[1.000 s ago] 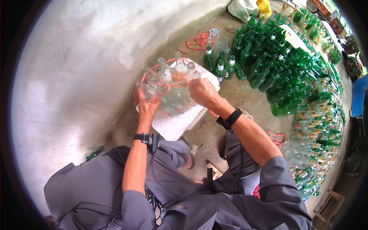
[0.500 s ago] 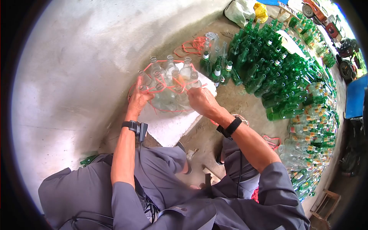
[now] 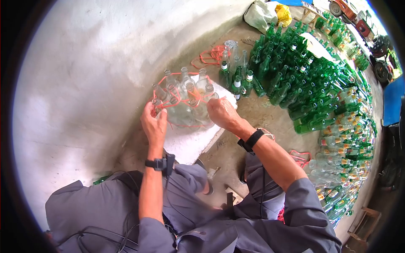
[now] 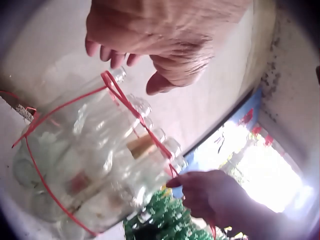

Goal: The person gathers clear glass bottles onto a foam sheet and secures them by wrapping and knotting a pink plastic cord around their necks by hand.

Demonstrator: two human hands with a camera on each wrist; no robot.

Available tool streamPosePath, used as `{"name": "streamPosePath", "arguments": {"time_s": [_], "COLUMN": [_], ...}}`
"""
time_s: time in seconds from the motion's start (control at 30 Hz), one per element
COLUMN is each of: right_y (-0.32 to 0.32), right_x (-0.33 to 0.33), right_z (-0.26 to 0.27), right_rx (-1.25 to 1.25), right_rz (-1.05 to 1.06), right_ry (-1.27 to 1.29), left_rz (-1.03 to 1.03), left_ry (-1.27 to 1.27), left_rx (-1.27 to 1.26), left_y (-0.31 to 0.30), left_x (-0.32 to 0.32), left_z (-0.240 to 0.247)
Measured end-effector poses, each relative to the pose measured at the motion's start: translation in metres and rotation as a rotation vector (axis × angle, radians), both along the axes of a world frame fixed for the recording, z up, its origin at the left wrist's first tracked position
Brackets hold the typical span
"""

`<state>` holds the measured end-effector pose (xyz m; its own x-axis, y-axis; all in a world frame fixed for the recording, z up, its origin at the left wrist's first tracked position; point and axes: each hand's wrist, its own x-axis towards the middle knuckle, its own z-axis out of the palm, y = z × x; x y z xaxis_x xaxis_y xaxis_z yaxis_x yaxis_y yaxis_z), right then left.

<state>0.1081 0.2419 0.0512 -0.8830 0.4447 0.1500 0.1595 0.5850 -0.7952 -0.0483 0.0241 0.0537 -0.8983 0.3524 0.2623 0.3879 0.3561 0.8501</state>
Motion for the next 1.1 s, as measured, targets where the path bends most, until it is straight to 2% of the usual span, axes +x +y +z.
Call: {"name": "streamPosePath", "arguments": {"time_s": [0.07, 0.1, 0.13, 0.2, 0.23, 0.3, 0.33, 0.4, 0.67, 0.77, 0.93, 1.1], "right_y": [0.002, 0.004, 0.005, 0.004, 0.004, 0.004, 0.005, 0.007, 0.017, 0.026, 0.042, 0.05], "right_x": [0.0, 0.0, 0.0, 0.002, 0.003, 0.003, 0.002, 0.0, 0.003, 0.007, 0.01, -0.013], "right_z": [-0.003, -0.006, -0.006, -0.004, -0.004, -0.004, -0.005, -0.008, 0.002, 0.008, 0.029, 0.038], "right_rx": [-0.005, -0.006, -0.008, -0.028, -0.046, -0.023, 0.004, -0.005, 0.018, 0.145, 0.358, 0.422], "right_rz": [-0.002, 0.01, 0.021, 0.025, 0.031, 0.03, 0.03, 0.029, 0.022, 0.027, 0.101, 0.107], "right_ry": [0.005, 0.012, 0.017, 0.034, 0.046, 0.063, 0.079, 0.09, 0.138, 0.119, 0.147, 0.247], "left_rz": [0.034, -0.025, -0.025, -0.207, -0.211, -0.411, -0.415, -0.461, -0.485, -0.479, -0.409, -0.349], "left_ry": [0.329, 0.526, 0.529, 0.667, 0.669, 0.687, 0.687, 0.532, 0.524, 0.546, 0.613, 0.608], "left_rx": [-0.175, -0.24, -0.241, -0.219, -0.22, -0.297, -0.298, -0.304, -0.295, -0.215, -0.293, -0.232], "left_y": [0.01, 0.019, 0.028, 0.046, 0.057, 0.076, 0.081, 0.087, 0.083, 0.089, 0.098, 0.107], "left_x": [0.033, 0.049, 0.057, 0.067, 0.071, 0.075, 0.067, 0.053, 0.047, 0.045, 0.049, 0.047], "left_z": [0.019, 0.031, 0.035, 0.04, 0.043, 0.047, 0.039, 0.021, 0.016, 0.012, 0.02, 0.019]}}
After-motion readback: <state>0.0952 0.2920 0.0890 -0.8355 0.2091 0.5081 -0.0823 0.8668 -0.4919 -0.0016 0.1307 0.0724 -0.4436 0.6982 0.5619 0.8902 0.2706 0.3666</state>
